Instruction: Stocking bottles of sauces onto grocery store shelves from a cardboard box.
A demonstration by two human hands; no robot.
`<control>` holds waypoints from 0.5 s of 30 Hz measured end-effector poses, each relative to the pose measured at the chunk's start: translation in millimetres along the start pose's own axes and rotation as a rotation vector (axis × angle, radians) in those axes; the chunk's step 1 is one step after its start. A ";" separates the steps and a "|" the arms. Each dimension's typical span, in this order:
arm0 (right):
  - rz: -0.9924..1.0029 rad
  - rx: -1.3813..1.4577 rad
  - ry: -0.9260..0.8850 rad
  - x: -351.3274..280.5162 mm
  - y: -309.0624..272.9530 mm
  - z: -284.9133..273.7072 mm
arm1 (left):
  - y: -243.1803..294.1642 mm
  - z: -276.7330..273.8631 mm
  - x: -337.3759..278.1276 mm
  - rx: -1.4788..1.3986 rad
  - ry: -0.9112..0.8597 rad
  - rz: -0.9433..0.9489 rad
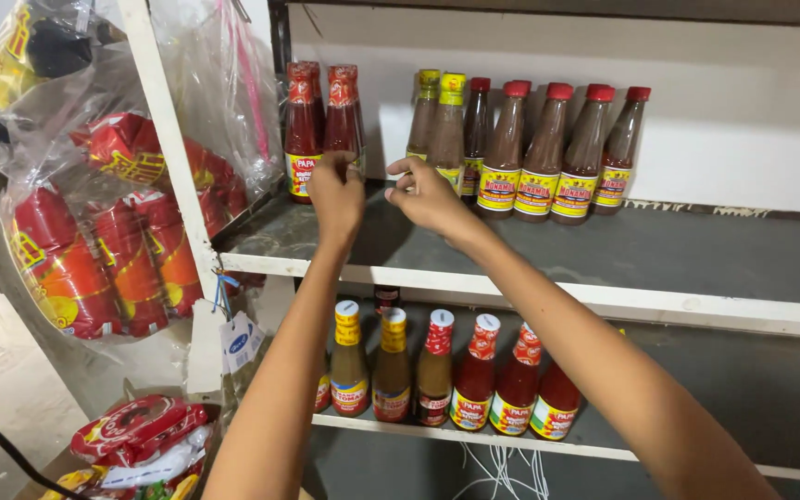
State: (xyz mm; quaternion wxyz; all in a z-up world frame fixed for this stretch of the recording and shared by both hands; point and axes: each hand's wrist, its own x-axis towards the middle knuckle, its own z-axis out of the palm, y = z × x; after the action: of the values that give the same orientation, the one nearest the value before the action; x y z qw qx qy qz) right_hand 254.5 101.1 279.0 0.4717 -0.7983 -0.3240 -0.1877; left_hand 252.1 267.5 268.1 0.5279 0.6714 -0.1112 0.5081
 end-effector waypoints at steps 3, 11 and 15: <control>0.019 -0.043 0.039 28.8 5.5 17.9 | -47.5 13.3 15.6 -0.147 0.072 -0.236; -0.042 -0.060 0.128 156.4 107.1 65.3 | -114.5 31.4 16.4 -0.605 0.120 -0.509; -0.141 -0.111 0.398 207.0 114.8 77.8 | -96.3 28.8 1.6 -0.435 0.118 -0.483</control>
State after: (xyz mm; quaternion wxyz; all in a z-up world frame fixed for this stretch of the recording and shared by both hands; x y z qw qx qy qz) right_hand 482.7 199.9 294.1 0.4674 -0.7457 -0.2685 -0.3917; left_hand 335.1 284.7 214.2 0.7698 0.5193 -0.0237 0.3705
